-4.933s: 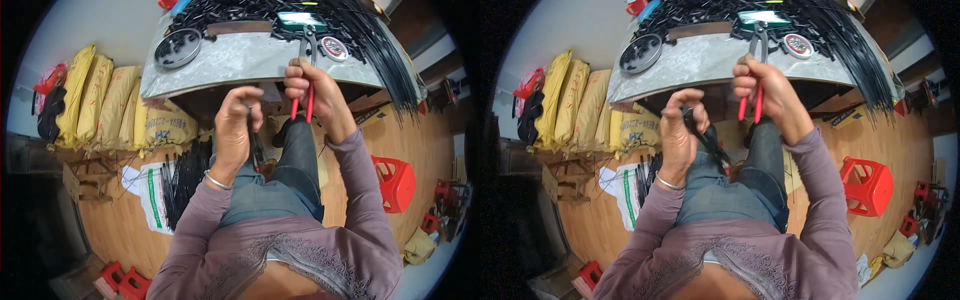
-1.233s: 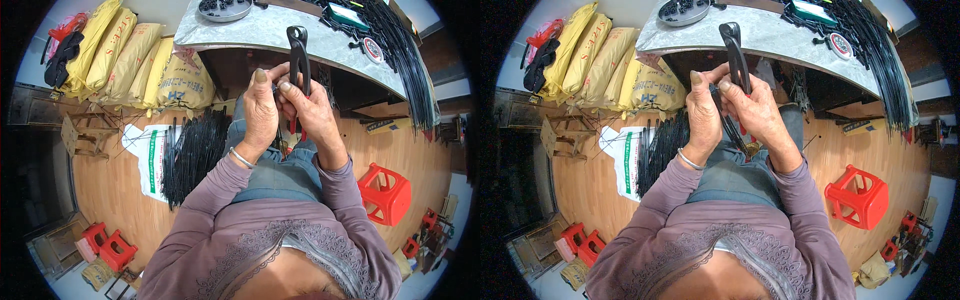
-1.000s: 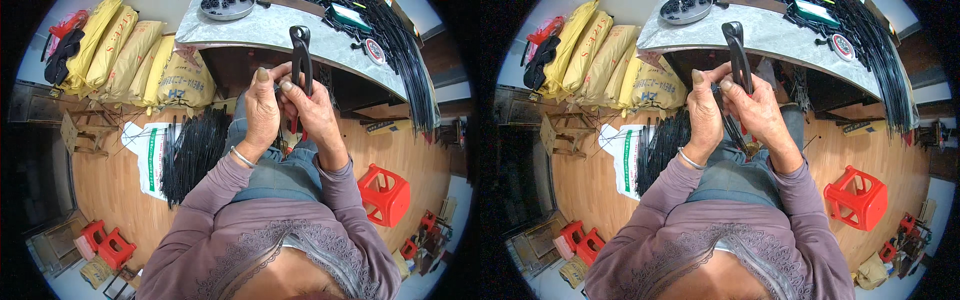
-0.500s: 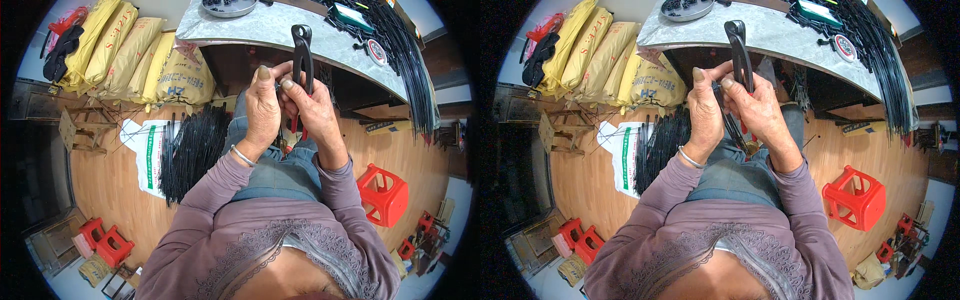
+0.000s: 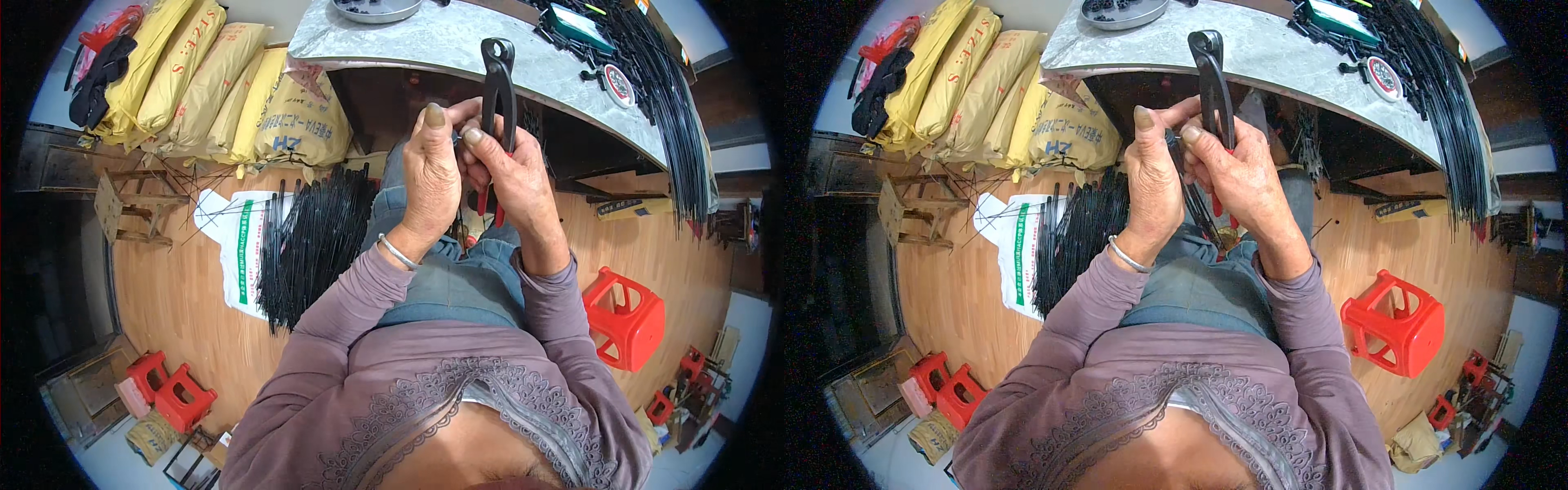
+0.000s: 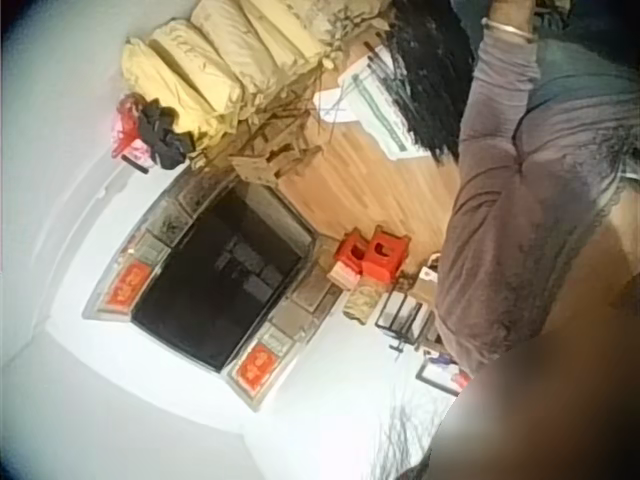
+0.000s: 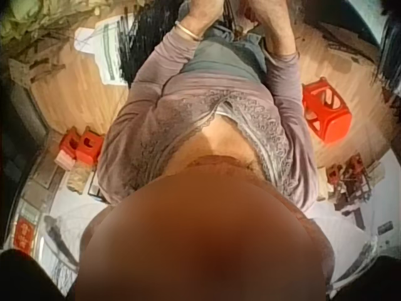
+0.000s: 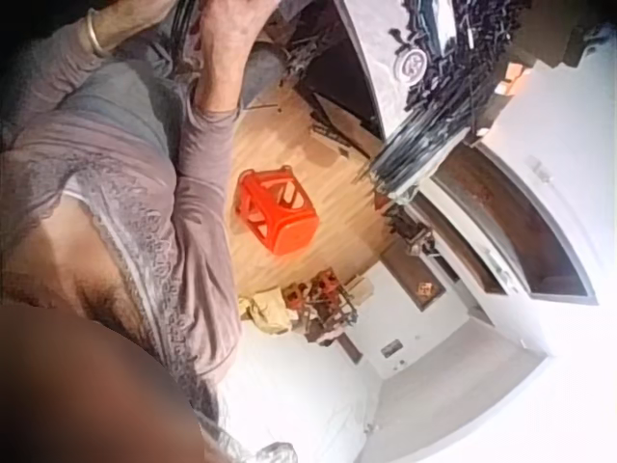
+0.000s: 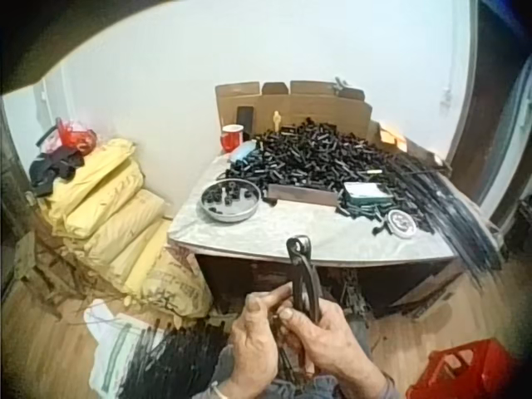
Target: Assembling black cables into bundles using plastic ties and pliers.
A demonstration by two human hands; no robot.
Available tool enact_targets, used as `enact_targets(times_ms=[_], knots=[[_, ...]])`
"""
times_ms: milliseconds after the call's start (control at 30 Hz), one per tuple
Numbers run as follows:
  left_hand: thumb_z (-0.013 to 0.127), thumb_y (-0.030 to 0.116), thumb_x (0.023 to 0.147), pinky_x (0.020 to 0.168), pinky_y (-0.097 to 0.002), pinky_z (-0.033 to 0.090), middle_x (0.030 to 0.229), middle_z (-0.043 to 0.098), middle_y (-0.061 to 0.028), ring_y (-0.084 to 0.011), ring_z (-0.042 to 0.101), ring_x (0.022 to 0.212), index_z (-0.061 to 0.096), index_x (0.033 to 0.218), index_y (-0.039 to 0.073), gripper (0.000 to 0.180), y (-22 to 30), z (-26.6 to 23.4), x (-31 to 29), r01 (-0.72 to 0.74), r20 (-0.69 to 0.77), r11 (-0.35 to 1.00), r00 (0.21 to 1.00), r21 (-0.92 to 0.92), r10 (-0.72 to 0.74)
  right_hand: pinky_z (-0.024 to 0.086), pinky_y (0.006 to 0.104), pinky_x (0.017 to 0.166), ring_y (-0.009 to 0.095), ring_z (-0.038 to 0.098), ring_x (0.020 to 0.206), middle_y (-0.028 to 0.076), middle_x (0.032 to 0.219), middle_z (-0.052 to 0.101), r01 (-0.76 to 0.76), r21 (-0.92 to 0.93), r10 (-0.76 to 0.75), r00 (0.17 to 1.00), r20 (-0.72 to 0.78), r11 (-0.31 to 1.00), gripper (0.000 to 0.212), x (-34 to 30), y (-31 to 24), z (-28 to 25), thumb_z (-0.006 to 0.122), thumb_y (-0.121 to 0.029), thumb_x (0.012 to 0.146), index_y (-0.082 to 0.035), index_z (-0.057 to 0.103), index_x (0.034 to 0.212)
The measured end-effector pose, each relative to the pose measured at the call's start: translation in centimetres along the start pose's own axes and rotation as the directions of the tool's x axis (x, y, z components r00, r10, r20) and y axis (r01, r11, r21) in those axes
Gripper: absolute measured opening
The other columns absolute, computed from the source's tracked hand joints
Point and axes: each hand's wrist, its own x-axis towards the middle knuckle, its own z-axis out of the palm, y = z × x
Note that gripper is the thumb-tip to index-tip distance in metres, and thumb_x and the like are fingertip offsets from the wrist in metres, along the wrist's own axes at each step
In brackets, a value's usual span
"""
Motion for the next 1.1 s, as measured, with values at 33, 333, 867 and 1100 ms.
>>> enact_targets(times_ms=[33, 333, 867, 1100], knots=[[0.032, 0.055, 0.098, 0.042, -0.0151, 0.044, 0.075, 0.060, -0.0016, -0.0015, 0.050, 0.050, 0.059, 0.111, -0.003, 0.065, -0.1, 0.0, 0.0, -0.012, 0.004, 0.999, 1.000, -0.039, 0.013, 0.036, 0.0210, 0.046, 0.005, 0.047, 0.052, -0.001, 0.062, 0.052, -0.003, 0.000, 0.003, 1.000, 0.002, 1.000, 0.017, 0.0, 0.0, 0.0, 0.057, -0.019, 0.092, -0.002, 0.058, 0.087], [0.026, 0.059, 0.098, 0.049, -0.0179, 0.035, 0.085, 0.062, -0.0017, -0.0036, 0.045, 0.062, 0.063, 0.110, -0.001, 0.072, 0.4, 0.1, -0.3, 0.015, -0.022, 0.997, 1.000, 0.077, -0.013, 0.035, 0.0203, 0.046, 0.005, 0.043, 0.052, -0.002, 0.067, 0.049, 0.006, -0.020, -0.006, 1.000, 0.004, 1.000, 0.017, -0.1, 0.1, 0.1, 0.058, -0.019, 0.093, -0.002, 0.057, 0.088], [0.029, 0.059, 0.097, 0.042, -0.0188, 0.036, 0.059, 0.053, 0.0014, -0.0039, 0.045, 0.048, 0.065, 0.082, -0.001, 0.071, 0.5, -1.6, 1.4, 0.092, -0.088, 0.996, 0.992, 0.008, -0.091, 0.042, 0.0207, 0.045, 0.007, 0.050, 0.050, 0.006, 0.081, 0.062, -0.088, -0.200, 0.116, 0.984, 0.135, 0.976, 0.028, -2.2, -4.3, -0.1, 0.049, -0.010, 0.094, 0.002, 0.054, 0.118], [0.027, 0.063, 0.096, 0.040, -0.0165, 0.030, 0.052, 0.048, 0.0030, -0.0025, 0.041, 0.044, 0.066, 0.076, 0.001, 0.076, 0.9, -1.9, 1.9, 0.157, 0.047, 0.987, 0.987, -0.016, -0.156, 0.053, 0.0252, 0.059, 0.018, 0.066, 0.070, 0.015, 0.097, 0.066, -0.396, -0.202, 0.444, 0.803, 0.397, 0.896, 0.046, -4.2, -4.4, -3.3, 0.057, -0.019, 0.093, 0.004, 0.042, 0.130]])
